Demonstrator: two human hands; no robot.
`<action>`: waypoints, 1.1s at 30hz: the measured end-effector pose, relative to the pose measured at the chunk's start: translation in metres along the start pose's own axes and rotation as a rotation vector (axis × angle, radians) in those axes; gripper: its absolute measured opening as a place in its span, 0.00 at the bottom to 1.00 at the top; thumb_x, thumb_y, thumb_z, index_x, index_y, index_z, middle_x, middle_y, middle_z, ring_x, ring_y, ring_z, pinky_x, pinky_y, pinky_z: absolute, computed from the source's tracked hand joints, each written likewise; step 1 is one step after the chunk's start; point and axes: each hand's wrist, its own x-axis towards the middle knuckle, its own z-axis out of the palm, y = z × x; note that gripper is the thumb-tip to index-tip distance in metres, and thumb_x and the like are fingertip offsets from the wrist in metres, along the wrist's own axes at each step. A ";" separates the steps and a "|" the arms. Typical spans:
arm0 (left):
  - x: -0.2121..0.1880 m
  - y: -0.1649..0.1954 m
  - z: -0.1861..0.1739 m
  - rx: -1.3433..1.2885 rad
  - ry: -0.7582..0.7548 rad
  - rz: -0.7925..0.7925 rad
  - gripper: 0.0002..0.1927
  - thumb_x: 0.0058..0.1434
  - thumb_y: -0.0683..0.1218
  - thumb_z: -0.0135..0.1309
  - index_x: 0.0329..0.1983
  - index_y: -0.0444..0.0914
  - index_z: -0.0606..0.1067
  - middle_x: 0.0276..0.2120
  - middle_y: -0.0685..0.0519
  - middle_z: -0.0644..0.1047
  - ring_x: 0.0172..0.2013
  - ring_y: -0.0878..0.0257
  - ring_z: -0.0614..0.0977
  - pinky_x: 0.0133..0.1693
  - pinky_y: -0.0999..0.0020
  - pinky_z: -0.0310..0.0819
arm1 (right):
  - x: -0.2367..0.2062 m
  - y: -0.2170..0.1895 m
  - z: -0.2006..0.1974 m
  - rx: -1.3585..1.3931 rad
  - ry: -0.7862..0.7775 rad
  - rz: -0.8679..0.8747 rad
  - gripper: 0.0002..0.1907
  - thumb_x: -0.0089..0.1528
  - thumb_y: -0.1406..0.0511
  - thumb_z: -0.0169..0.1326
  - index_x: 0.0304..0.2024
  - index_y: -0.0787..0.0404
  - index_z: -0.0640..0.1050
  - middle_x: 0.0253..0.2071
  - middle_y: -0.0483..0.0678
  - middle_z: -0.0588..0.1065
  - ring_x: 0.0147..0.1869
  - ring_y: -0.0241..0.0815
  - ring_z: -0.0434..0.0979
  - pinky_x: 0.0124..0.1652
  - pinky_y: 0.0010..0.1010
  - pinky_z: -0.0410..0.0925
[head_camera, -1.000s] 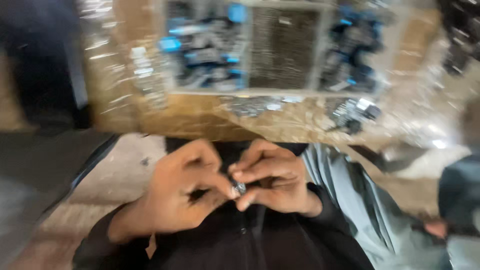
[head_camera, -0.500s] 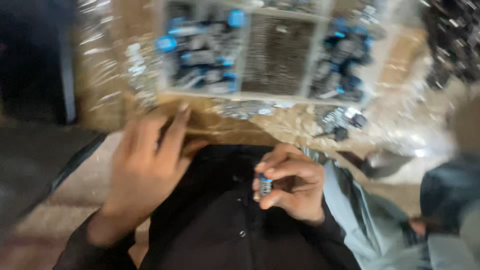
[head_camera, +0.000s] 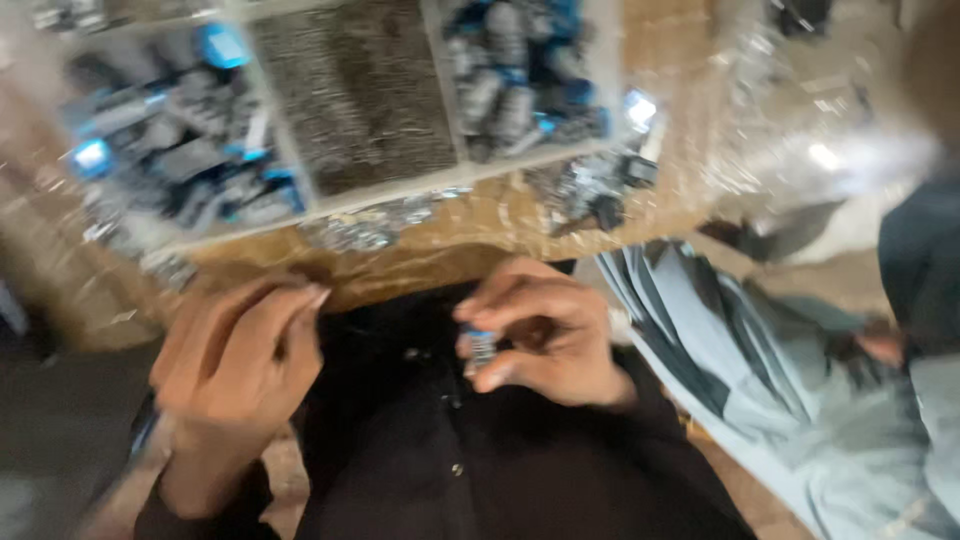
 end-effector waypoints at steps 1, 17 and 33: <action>0.002 0.001 0.001 0.010 0.024 -0.003 0.08 0.59 0.32 0.64 0.39 0.34 0.80 0.40 0.47 0.81 0.38 0.52 0.83 0.39 0.62 0.77 | -0.002 -0.001 -0.003 -0.026 0.010 -0.028 0.21 0.57 0.75 0.71 0.52 0.64 0.80 0.54 0.57 0.75 0.49 0.47 0.83 0.45 0.36 0.83; -0.036 -0.017 0.004 0.097 -0.013 0.221 0.15 0.55 0.41 0.69 0.47 0.43 0.83 0.48 0.50 0.78 0.48 0.50 0.77 0.48 0.59 0.73 | 0.009 -0.015 0.002 -0.003 -0.034 -0.108 0.19 0.58 0.72 0.70 0.50 0.65 0.80 0.49 0.57 0.74 0.43 0.47 0.81 0.34 0.33 0.82; 0.021 0.052 0.039 -0.556 0.027 0.140 0.10 0.63 0.39 0.66 0.44 0.36 0.77 0.40 0.50 0.78 0.38 0.53 0.79 0.40 0.63 0.75 | 0.004 -0.014 0.002 -0.274 0.061 -0.246 0.22 0.59 0.69 0.71 0.53 0.66 0.80 0.50 0.57 0.75 0.55 0.42 0.79 0.51 0.24 0.75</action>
